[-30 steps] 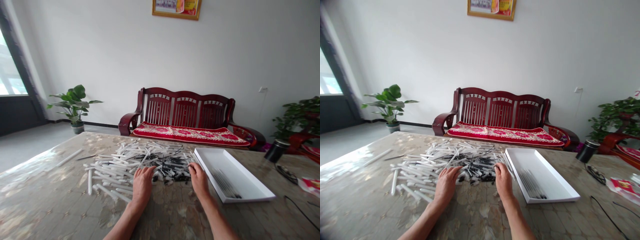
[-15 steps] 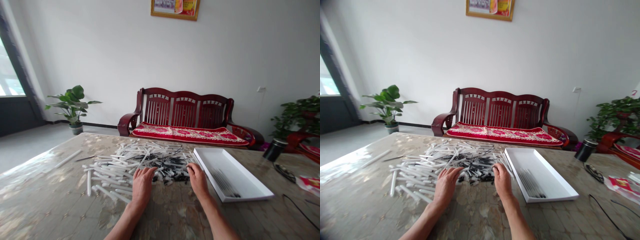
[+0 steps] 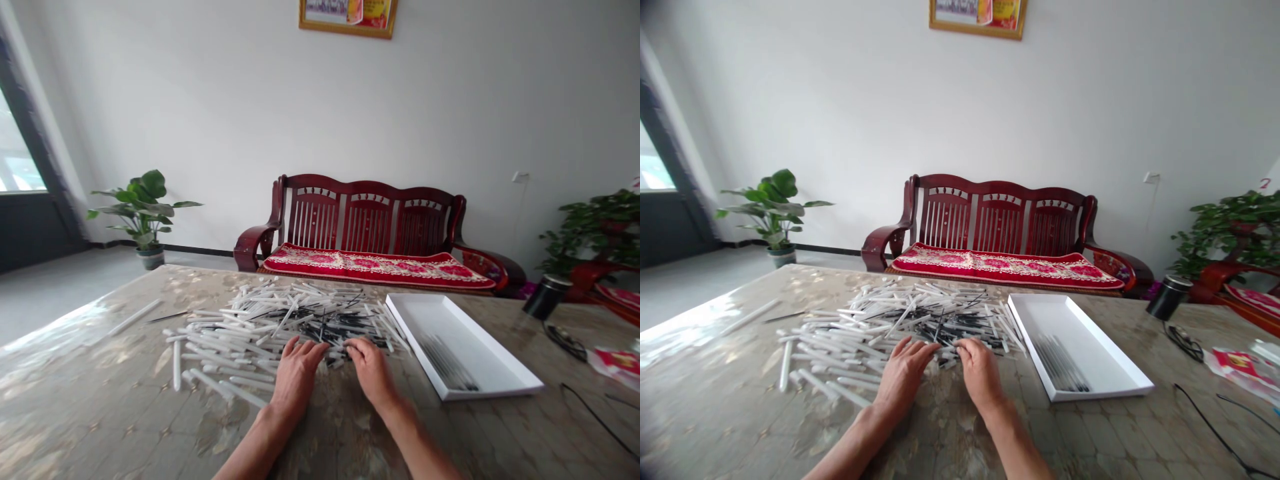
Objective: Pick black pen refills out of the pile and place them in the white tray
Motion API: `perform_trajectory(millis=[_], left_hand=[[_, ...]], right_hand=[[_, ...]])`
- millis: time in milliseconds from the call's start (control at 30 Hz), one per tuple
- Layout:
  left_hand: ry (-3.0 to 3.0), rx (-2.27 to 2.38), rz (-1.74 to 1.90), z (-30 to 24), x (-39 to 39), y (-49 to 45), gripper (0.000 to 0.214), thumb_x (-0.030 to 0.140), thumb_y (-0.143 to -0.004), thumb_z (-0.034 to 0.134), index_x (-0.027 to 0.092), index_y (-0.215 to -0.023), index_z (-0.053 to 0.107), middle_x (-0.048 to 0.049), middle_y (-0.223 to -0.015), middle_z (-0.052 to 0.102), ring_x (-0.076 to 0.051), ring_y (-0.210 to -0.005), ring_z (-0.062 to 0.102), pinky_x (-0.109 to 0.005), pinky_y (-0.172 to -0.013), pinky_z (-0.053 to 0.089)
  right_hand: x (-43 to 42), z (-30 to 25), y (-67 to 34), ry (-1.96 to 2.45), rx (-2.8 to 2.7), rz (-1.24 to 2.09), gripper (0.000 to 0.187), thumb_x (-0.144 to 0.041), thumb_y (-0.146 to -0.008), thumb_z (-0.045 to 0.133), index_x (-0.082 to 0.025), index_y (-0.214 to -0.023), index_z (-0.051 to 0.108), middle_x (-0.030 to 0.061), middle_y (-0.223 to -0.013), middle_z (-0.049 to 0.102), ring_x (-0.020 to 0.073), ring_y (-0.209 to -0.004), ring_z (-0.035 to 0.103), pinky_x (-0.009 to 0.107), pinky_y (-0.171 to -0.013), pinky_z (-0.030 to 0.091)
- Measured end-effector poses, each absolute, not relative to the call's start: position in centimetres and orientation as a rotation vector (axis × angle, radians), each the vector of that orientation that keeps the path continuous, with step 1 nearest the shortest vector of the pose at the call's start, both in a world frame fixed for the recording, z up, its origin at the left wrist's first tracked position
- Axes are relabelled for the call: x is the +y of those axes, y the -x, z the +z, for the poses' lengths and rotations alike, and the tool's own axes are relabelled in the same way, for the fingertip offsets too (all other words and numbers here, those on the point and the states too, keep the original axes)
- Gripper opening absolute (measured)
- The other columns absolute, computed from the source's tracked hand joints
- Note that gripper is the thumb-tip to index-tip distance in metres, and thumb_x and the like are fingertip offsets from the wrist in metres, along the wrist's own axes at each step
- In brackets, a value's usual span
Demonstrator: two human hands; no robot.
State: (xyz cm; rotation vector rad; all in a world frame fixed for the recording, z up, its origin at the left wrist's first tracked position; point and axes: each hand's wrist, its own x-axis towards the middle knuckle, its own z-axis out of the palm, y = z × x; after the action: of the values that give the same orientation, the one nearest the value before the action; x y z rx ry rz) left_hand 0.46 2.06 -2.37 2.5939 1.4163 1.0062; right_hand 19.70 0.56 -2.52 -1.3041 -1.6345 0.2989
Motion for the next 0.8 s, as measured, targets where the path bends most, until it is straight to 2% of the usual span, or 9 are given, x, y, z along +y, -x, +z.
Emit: perform_trajectory(millis=[100, 233, 300, 367, 433, 600, 700, 800], left_hand=[[-2.522, 1.453, 0.937, -2.2, 1.8, -0.6, 0.033, 0.014, -0.093, 0.050, 0.027, -0.116, 0.069, -0.0037, -0.095, 0.074, -0.020, -0.091, 0.069, -0.033, -0.085, 0.050], [-2.440, 1.527, 0.890, -1.9, 1.7, -0.7, 0.034, 0.015, -0.095, 0.047, 0.028, -0.118, 0.068, -0.0035, -0.099, 0.073, -0.019, -0.092, 0.069, -0.030, -0.080, 0.050], [-2.420, 1.538, 0.885, -1.9, 1.7, -0.9, 0.033, 0.017, -0.095, 0.046, 0.028, -0.117, 0.068, -0.0035, -0.099, 0.073, -0.019, -0.092, 0.069, -0.029, -0.080, 0.050], [-2.407, 1.530, 0.884, -2.0, 1.7, -1.2, 0.032, 0.018, -0.096, 0.047, 0.028, -0.116, 0.069, -0.0039, -0.099, 0.073, -0.019, -0.092, 0.069, -0.028, -0.080, 0.050], [-2.398, 1.517, 0.879, -2.1, 1.6, -1.3, 0.031, 0.019, -0.096, 0.047, 0.027, -0.116, 0.069, -0.0044, -0.099, 0.073, -0.019, -0.092, 0.069, -0.029, -0.081, 0.050], [-2.387, 1.503, 0.845, -2.0, 1.4, -1.5, 0.031, 0.022, -0.097, 0.044, 0.028, -0.116, 0.068, -0.0038, -0.101, 0.073, -0.018, -0.095, 0.069, -0.028, -0.083, 0.049], [-2.400, 1.492, 0.843, -1.9, 1.3, -1.6, 0.032, 0.023, -0.098, 0.043, 0.028, -0.117, 0.068, -0.0035, -0.101, 0.073, -0.018, -0.095, 0.069, -0.029, -0.084, 0.049], [-2.418, 1.486, 0.859, -2.0, 1.3, -1.6, 0.031, 0.023, -0.098, 0.045, 0.029, -0.117, 0.068, -0.0031, -0.098, 0.073, -0.019, -0.093, 0.069, -0.029, -0.082, 0.050]], right_hand=[[0.2, -3.0, -18.1, 1.272, -1.613, 0.416, 0.034, -0.018, -0.089, 0.046, -0.022, -0.108, 0.073, 0.0083, -0.104, 0.075, 0.0223, -0.094, 0.070, 0.033, -0.085, 0.054], [0.5, -1.8, -20.0, 1.326, -1.548, 0.573, 0.044, -0.018, -0.087, 0.044, -0.023, -0.124, 0.067, 0.0064, -0.104, 0.076, 0.0195, -0.083, 0.072, 0.031, -0.076, 0.057], [0.7, -0.7, -22.5, 1.522, -1.532, 0.561, 0.041, -0.016, -0.083, 0.047, -0.023, -0.115, 0.071, 0.0046, -0.095, 0.077, 0.0187, -0.076, 0.072, 0.030, -0.072, 0.055], [0.6, 0.4, -24.8, 1.721, -1.614, 0.467, 0.027, -0.019, -0.079, 0.056, -0.025, -0.095, 0.076, 0.0027, -0.091, 0.077, 0.0199, -0.085, 0.072, 0.028, -0.076, 0.052], [0.3, 1.0, -26.2, 1.870, -1.720, 0.422, 0.018, -0.020, -0.076, 0.062, -0.027, -0.083, 0.077, 0.0002, -0.086, 0.078, 0.0197, -0.085, 0.071, 0.027, -0.075, 0.049], [-0.4, 0.3, -25.7, 1.862, -1.971, 0.263, 0.022, -0.011, -0.071, 0.065, -0.028, -0.077, 0.077, -0.0005, -0.084, 0.077, 0.0186, -0.086, 0.070, 0.025, -0.073, 0.044], [-0.2, -0.7, -25.1, 1.777, -1.962, 0.131, 0.021, -0.007, -0.069, 0.067, -0.027, -0.069, 0.073, 0.0003, -0.078, 0.075, 0.0190, -0.078, 0.069, 0.026, -0.068, 0.043], [0.2, -1.4, -24.7, 1.650, -1.859, 0.144, 0.018, -0.009, -0.071, 0.067, -0.026, -0.065, 0.068, 0.0009, -0.074, 0.072, 0.0193, -0.073, 0.067, 0.027, -0.066, 0.044]])
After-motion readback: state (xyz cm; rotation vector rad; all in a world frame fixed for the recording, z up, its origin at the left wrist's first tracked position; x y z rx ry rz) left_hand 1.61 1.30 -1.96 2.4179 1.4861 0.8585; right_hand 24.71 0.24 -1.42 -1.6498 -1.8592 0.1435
